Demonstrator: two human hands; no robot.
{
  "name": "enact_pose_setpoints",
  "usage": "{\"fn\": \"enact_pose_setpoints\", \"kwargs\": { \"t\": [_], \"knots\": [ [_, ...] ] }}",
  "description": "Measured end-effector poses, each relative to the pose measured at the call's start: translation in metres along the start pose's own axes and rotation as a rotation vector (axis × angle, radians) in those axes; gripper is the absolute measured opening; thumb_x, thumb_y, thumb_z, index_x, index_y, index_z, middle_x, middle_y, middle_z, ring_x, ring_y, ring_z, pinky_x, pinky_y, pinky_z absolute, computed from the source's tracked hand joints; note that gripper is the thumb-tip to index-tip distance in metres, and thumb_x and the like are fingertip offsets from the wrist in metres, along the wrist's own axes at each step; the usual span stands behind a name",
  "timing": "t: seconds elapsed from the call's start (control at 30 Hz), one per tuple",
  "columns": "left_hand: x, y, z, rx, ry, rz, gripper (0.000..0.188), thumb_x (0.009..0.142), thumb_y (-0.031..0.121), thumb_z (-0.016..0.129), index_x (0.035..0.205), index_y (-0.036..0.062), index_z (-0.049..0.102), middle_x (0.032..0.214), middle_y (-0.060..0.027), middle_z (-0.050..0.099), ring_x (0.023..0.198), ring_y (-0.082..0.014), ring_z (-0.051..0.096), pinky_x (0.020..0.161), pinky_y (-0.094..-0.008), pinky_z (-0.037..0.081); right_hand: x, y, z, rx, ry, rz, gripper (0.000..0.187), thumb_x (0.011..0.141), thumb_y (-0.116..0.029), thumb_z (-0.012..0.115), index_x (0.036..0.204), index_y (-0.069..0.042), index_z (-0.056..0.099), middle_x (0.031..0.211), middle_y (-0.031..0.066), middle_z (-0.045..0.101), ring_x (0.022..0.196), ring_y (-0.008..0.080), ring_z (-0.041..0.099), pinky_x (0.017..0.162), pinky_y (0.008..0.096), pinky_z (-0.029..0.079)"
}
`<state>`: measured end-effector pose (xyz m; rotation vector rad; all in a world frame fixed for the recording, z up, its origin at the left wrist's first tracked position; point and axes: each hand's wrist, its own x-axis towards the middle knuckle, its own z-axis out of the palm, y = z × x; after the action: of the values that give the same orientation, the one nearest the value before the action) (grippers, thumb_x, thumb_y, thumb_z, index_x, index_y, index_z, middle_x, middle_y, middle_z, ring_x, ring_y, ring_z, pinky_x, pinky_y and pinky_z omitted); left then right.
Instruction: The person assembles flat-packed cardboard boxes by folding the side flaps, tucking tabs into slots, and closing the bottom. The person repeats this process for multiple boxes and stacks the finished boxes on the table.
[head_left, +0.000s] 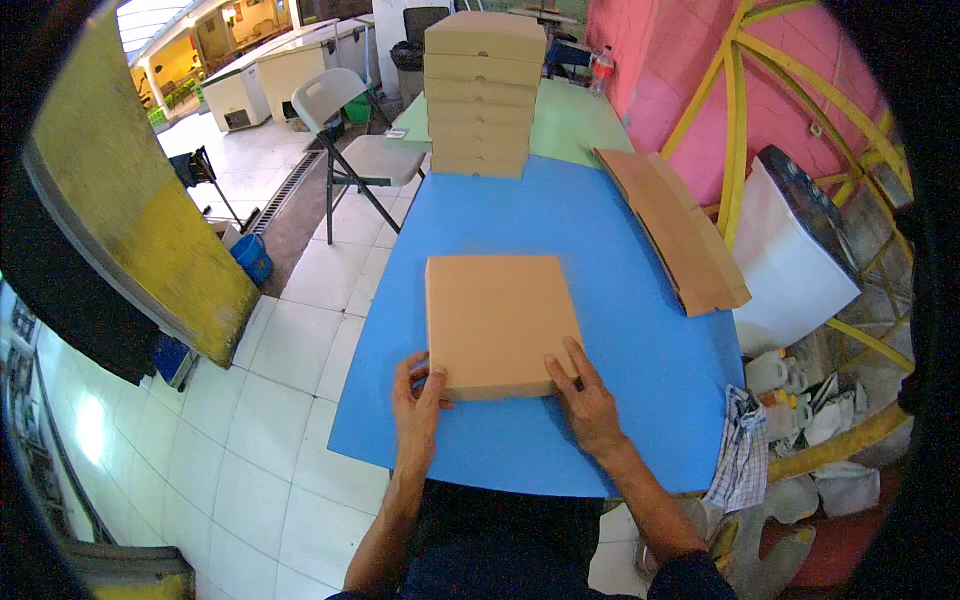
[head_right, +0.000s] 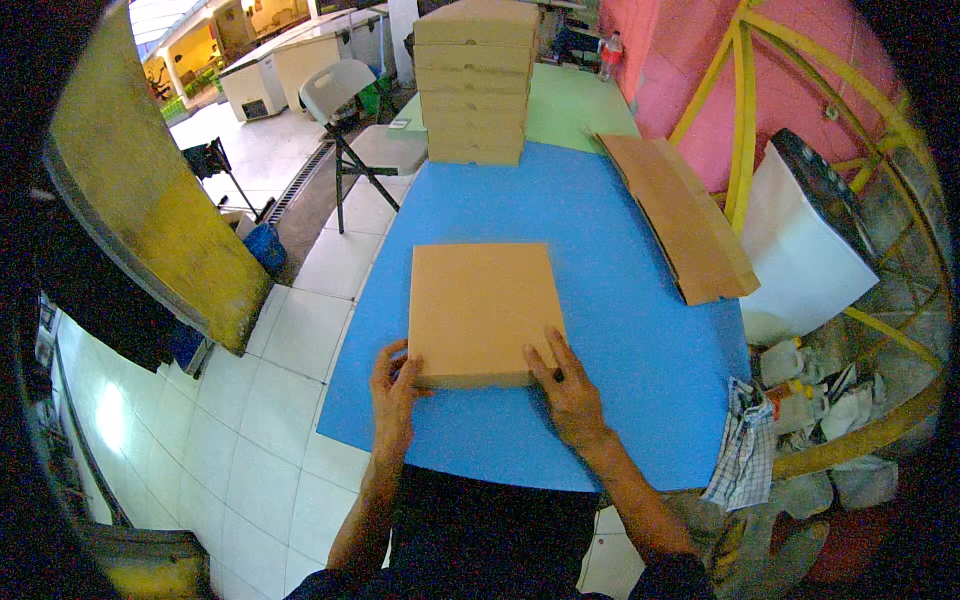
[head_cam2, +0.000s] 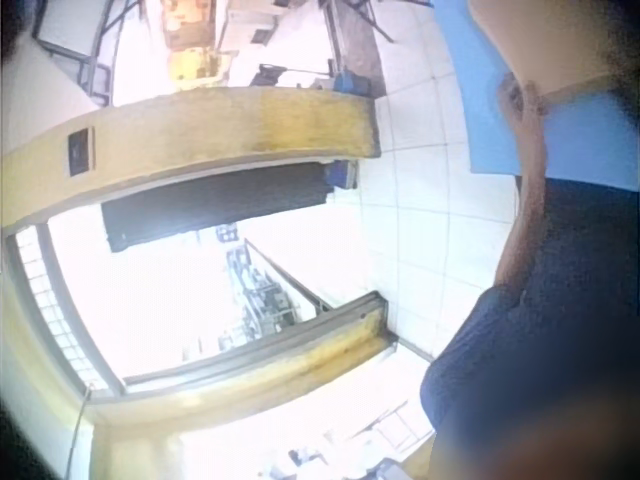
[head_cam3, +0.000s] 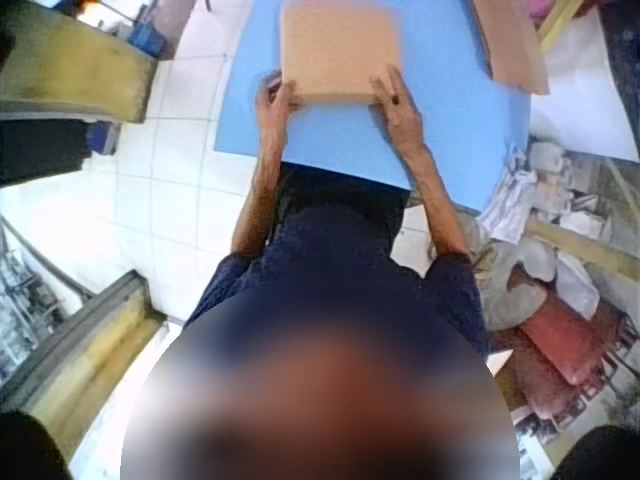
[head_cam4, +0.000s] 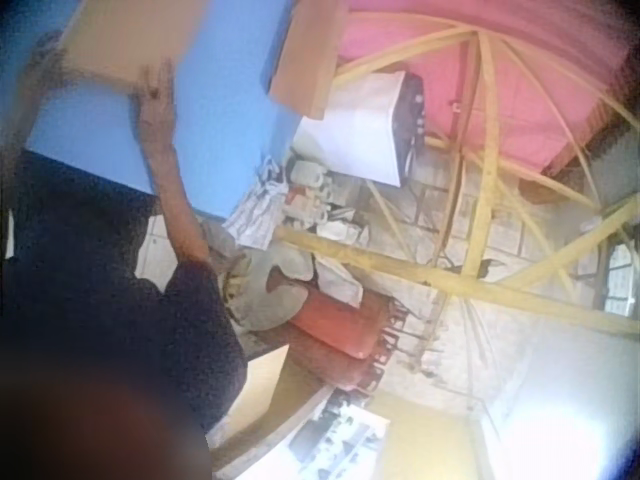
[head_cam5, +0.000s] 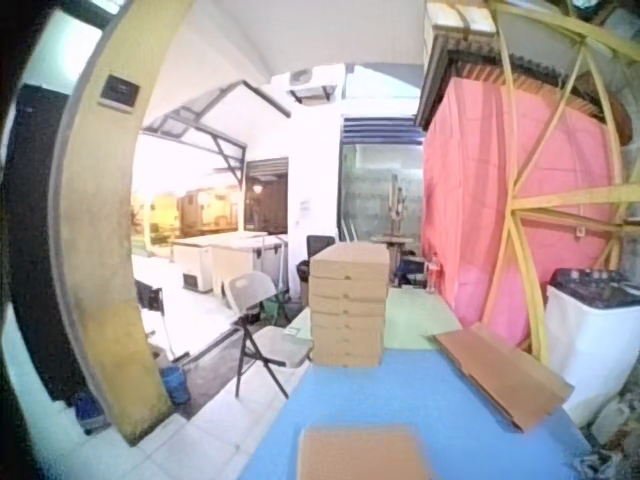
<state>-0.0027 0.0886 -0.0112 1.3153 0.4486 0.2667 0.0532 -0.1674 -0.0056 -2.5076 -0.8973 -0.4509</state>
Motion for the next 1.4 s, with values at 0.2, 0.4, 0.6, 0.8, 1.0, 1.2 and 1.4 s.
{"fn": "enact_pose_setpoints", "kwargs": {
  "t": [0.2, 0.4, 0.6, 0.8, 1.0, 1.2, 1.4],
  "knots": [
    [0.040, -0.008, -0.025, 0.733, 0.215, 0.401, 0.057, 0.088, 0.030, 0.073, 0.134, 0.0021, 0.055, 0.123, -0.0256, 0.058, 0.117, -0.0376, 0.055, 0.080, -0.0402, 0.055, 0.058, -0.007, 0.040, -0.263, -0.016, -0.104, 0.056, 0.086, -0.016, 0.066, 0.140, -0.023, 0.053, 0.150, 0.0144, 0.042, 0.141, 0.0426, 0.031, 0.111, 0.0512, 0.035],
    [0.035, -0.019, -0.047, 1.023, 0.191, 0.608, 0.044, 0.081, 0.024, 0.077, 0.118, 0.0032, 0.066, 0.133, -0.0256, 0.051, 0.125, -0.0424, 0.044, 0.104, -0.0509, 0.040, 0.175, 0.051, 0.107, -0.191, 0.024, -0.087, 0.053, 0.086, -0.009, 0.053, 0.138, -0.020, 0.055, 0.148, 0.0146, 0.044, 0.134, 0.0457, 0.038, 0.101, 0.0577, 0.043],
    [0.039, -0.017, -0.046, 1.008, 0.184, 0.539, 0.031, 0.083, 0.017, 0.073, 0.110, 0.0019, 0.069, 0.131, -0.0216, 0.054, 0.123, -0.0405, 0.046, 0.103, -0.0492, 0.041, 0.248, 0.084, 0.148, -0.218, 0.046, -0.005, 0.053, 0.086, -0.008, 0.050, 0.138, -0.019, 0.055, 0.146, 0.0145, 0.046, 0.134, 0.0462, 0.036, 0.100, 0.0570, 0.045],
    [0.043, -0.021, -0.045, 0.996, 0.197, 0.607, 0.027, 0.082, 0.015, 0.072, 0.106, 0.0017, 0.070, 0.129, -0.0215, 0.055, 0.121, -0.0409, 0.048, 0.102, -0.0495, 0.042, 0.272, 0.095, 0.158, -0.154, 0.000, 0.038, 0.052, 0.086, -0.009, 0.052, 0.137, -0.018, 0.055, 0.146, 0.0137, 0.045, 0.134, 0.0464, 0.036, 0.107, 0.0562, 0.040],
    [0.043, -0.025, -0.045, 0.927, 0.211, 0.557, 0.024, 0.080, 0.011, 0.072, 0.103, 0.0019, 0.070, 0.126, -0.0215, 0.057, 0.120, -0.0410, 0.049, 0.100, -0.0506, 0.042, 0.261, 0.080, 0.135, -0.038, 0.132, 0.130, 0.058, 0.089, -0.023, 0.061, 0.144, -0.018, 0.046, 0.152, 0.0186, 0.036, 0.140, 0.0471, 0.029, 0.108, 0.0662, 0.030],
    [0.043, -0.022, -0.045, 0.985, 0.214, 0.587, 0.024, 0.079, 0.009, 0.073, 0.101, 0.0017, 0.070, 0.125, -0.0206, 0.058, 0.119, -0.0398, 0.050, 0.098, -0.0521, 0.043, 0.192, 0.201, 0.037, -0.507, 0.402, 0.481, 0.062, 0.086, -0.042, 0.068, 0.131, -0.001, 0.054, 0.136, 0.0247, 0.051, 0.126, 0.0439, 0.048, 0.099, 0.0567, 0.042],
    [0.043, -0.021, -0.043, 1.020, 0.213, 0.605, 0.024, 0.079, 0.009, 0.073, 0.102, 0.0028, 0.069, 0.127, -0.0198, 0.057, 0.120, -0.0394, 0.049, 0.099, -0.0512, 0.043, 0.100, 0.343, -0.041, -0.217, -0.020, 0.566, 0.036, 0.083, -0.033, 0.070, 0.098, -0.001, 0.070, 0.107, 0.0191, 0.068, 0.103, 0.0355, 0.063, 0.091, 0.0432, 0.050]
  ]
}}
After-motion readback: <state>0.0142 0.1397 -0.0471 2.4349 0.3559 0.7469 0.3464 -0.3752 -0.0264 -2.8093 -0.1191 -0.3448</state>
